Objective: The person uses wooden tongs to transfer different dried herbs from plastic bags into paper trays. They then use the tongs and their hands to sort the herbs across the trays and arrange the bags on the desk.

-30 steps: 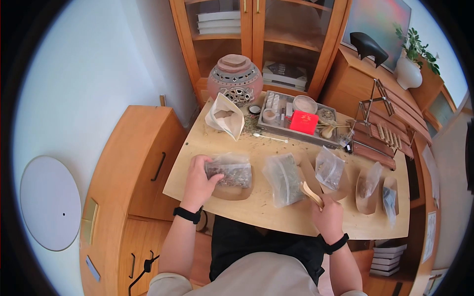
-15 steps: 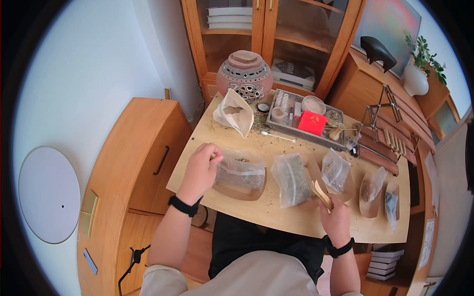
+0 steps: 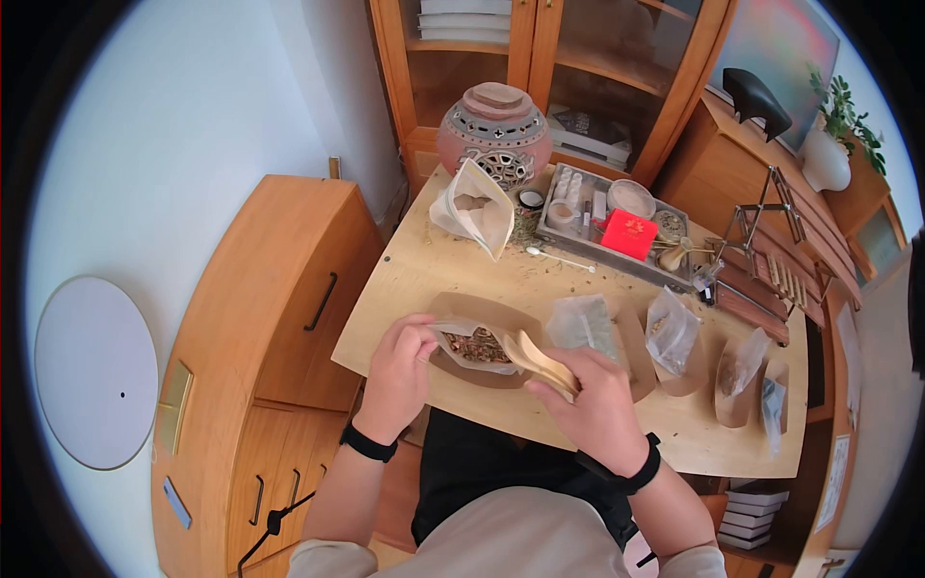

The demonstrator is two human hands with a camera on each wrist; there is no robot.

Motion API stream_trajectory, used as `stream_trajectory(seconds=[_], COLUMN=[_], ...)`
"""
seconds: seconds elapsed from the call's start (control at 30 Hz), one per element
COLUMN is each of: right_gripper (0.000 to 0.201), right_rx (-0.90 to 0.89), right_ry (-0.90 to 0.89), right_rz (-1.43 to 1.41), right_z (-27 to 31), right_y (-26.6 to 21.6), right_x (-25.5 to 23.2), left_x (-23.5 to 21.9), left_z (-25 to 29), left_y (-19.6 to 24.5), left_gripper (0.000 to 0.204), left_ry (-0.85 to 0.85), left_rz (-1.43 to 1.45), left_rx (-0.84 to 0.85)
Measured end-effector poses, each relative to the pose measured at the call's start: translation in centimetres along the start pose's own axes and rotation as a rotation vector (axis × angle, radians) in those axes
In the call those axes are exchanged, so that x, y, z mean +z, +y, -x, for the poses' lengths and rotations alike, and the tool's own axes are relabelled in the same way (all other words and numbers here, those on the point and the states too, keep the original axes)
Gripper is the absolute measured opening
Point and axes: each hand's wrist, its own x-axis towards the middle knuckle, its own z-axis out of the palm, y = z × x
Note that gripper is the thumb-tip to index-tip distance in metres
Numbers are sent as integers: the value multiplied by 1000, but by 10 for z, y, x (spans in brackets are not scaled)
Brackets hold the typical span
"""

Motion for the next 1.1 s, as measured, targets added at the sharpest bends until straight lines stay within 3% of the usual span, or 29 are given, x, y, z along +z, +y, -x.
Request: stream_trajectory(seconds=[0.1,0.17,0.23,0.33,0.53,0.67,0.83,0.87,0.93,0.97,1.0,1.07,1.1], right_gripper=[31,23,19,18,15,10,5,5,13,13,13,13,12], right_rx=[50,305,295,313,386,411,436,436,305,409,408,308,151], right_ry=[-25,-91,-50,-21,-25,30,121,132,79,230,232,200,16], right_rz=[-7,-41,-20,19,-74,-235,-430,-483,-328,-332,-331,-417,-384], right_z=[-11,-16,-17,-19,-23,-20,9,15,25,26,28,31,32], right_y=[-1,-1,14,26,18,3,-54,-62,-65,-78,-80,-82,-80], right_x=[17,23,36,45,44,26,-30,-39,-54,-49,-51,-59,-72], left_x=[3,9,11,9,14,-8,-51,-55,-55,-56,-59,-66,-70], left_z=[2,5,2,-4,-12,-18,-10,-5,5,10,13,16,15], left_y=[-5,-4,-5,-9,-13,19,80,88,101,106,109,115,119], left_gripper=[18,26,34,41,35,27,27,27,23,27,27,31,31], left_ry=[-15,22,60,-56,-73,35,207,264,282,298,298,264,264], left_rz=[-12,58,131,156,43,-51,-89,-68,-73,-77,-76,-73,-71], left_rx=[16,-28,-63,-219,-88,19,161,188,163,137,139,126,127])
